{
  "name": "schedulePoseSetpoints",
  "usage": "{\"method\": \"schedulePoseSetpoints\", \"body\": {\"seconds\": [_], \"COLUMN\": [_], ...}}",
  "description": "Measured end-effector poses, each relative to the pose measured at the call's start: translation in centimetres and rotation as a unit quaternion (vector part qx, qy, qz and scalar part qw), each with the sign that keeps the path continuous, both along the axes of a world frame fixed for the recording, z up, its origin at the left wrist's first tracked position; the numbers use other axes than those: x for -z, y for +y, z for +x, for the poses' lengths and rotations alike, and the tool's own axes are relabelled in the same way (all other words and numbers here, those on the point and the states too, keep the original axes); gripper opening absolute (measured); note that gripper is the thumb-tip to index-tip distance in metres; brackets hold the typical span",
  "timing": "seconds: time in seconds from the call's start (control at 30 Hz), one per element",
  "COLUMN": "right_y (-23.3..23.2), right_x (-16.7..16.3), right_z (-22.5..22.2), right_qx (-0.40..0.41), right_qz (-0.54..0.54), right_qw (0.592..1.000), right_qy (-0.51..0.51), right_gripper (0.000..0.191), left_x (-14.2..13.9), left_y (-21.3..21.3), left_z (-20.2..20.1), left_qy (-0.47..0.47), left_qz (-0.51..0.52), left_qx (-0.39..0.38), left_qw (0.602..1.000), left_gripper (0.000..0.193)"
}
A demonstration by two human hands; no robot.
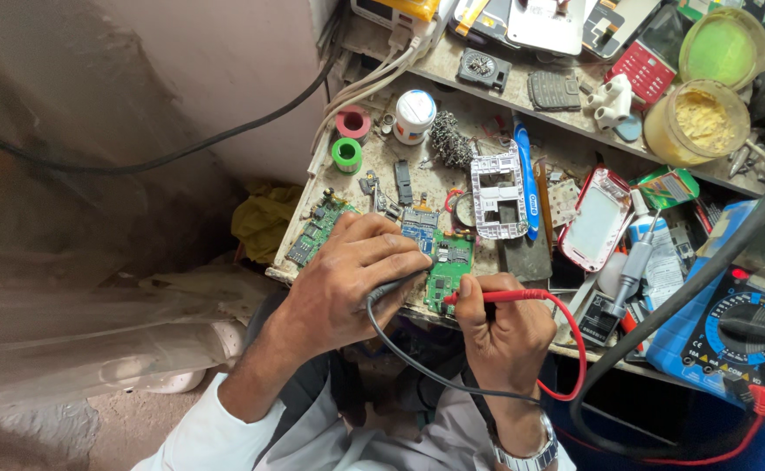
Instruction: The person uses tweezers to position small components on a green circuit board, then applies a hot air gun to reflow solder. They later use a multimeter to test continuity on the board.
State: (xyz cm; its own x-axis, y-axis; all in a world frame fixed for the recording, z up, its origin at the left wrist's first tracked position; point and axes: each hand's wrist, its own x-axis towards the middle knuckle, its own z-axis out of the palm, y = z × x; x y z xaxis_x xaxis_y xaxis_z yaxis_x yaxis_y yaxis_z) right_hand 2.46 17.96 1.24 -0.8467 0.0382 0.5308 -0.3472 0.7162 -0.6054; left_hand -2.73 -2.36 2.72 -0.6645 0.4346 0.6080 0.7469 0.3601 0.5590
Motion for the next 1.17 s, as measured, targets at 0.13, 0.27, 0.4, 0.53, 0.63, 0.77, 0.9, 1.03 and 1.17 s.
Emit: {"method": "schedulePoseSetpoints", "body": {"seconds": [0.13, 0.27, 0.4, 0.53, 0.63, 0.77, 0.9, 1.03, 1.17], "right_y": [0.0, 0.0, 0.0, 0.0, 0.0, 0.0, 0.1, 0.1, 0.1], "right_x": [-0.1, -0.2, -0.2, -0.3, -0.3, -0.1, 0.0, 0.1, 0.2], "right_z": [0.0, 0.0, 0.0, 0.0, 0.0, -0.1, 0.0, 0.1, 0.0], "right_qx": [-0.001, -0.004, -0.002, 0.001, 0.0, -0.001, 0.001, -0.002, 0.002], "right_qz": [-0.004, 0.001, 0.005, 0.01, 0.008, 0.008, 0.0, -0.007, 0.001], "right_qw": [1.0, 1.0, 1.0, 1.0, 1.0, 1.0, 1.0, 1.0, 1.0], "right_qy": [0.0, -0.003, -0.003, -0.002, 0.0, 0.0, 0.004, -0.003, 0.001], "right_gripper": [0.017, 0.018, 0.018, 0.018, 0.018, 0.018, 0.016, 0.015, 0.016], "left_x": [0.0, 0.1, 0.1, 0.1, 0.1, -0.1, -0.1, 0.4, 1.1], "left_y": [0.0, 0.0, 0.0, 0.1, 0.0, 0.0, 0.1, -0.1, -1.8], "left_z": [0.0, 0.0, 0.0, 0.0, 0.0, 0.0, 0.0, 0.0, 1.7], "left_qy": [-0.004, -0.004, -0.005, -0.004, -0.003, -0.004, -0.004, -0.005, -0.004], "left_qz": [-0.001, 0.001, -0.001, 0.001, -0.001, 0.001, 0.002, 0.003, 0.004], "left_qx": [0.001, 0.003, 0.002, 0.001, 0.001, 0.001, 0.002, 0.002, 0.002], "left_qw": [1.0, 1.0, 1.0, 1.0, 1.0, 1.0, 1.0, 1.0, 1.0], "left_gripper": [0.03, 0.032, 0.032, 0.032, 0.032, 0.032, 0.032, 0.032, 0.032]}}
